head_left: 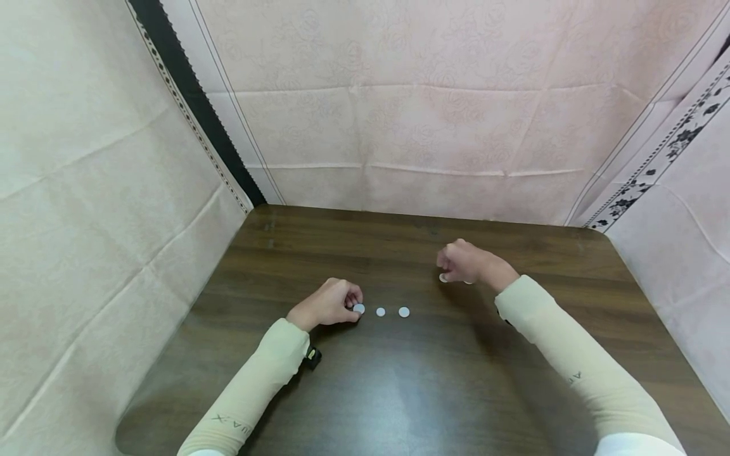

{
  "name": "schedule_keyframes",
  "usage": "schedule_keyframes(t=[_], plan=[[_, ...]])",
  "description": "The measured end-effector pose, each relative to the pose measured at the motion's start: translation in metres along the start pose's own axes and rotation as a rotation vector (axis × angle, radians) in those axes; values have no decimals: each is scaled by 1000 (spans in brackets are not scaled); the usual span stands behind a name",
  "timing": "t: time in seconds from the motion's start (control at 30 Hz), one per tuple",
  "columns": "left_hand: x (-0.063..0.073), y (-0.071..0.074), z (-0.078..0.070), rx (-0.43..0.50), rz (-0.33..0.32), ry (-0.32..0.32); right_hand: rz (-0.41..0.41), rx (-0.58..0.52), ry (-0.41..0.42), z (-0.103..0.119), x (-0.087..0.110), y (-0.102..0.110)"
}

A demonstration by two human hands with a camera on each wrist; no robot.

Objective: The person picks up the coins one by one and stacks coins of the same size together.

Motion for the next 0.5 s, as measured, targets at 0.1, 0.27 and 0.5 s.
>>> schedule_keyframes(t=[0.1, 0.27, 0.5], plan=[[-1, -2, 1, -6, 2, -4, 20, 5, -36, -12, -1, -8], [-1, -3, 3, -9, 9, -3, 49, 4, -75, -27, -3, -19], [-2, -2, 3, 3, 9, -2, 101, -89, -84, -33, -10, -24]])
Point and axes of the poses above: each hand's wrist, its own x-axis away from the middle knuckle, its own y-axis out of the back of the hand, z = x × y, the point moved 9 cm from there along -x, towards the middle knuckle, and after that the axes turned 7 degrees about -z, right-handed, at the moved point
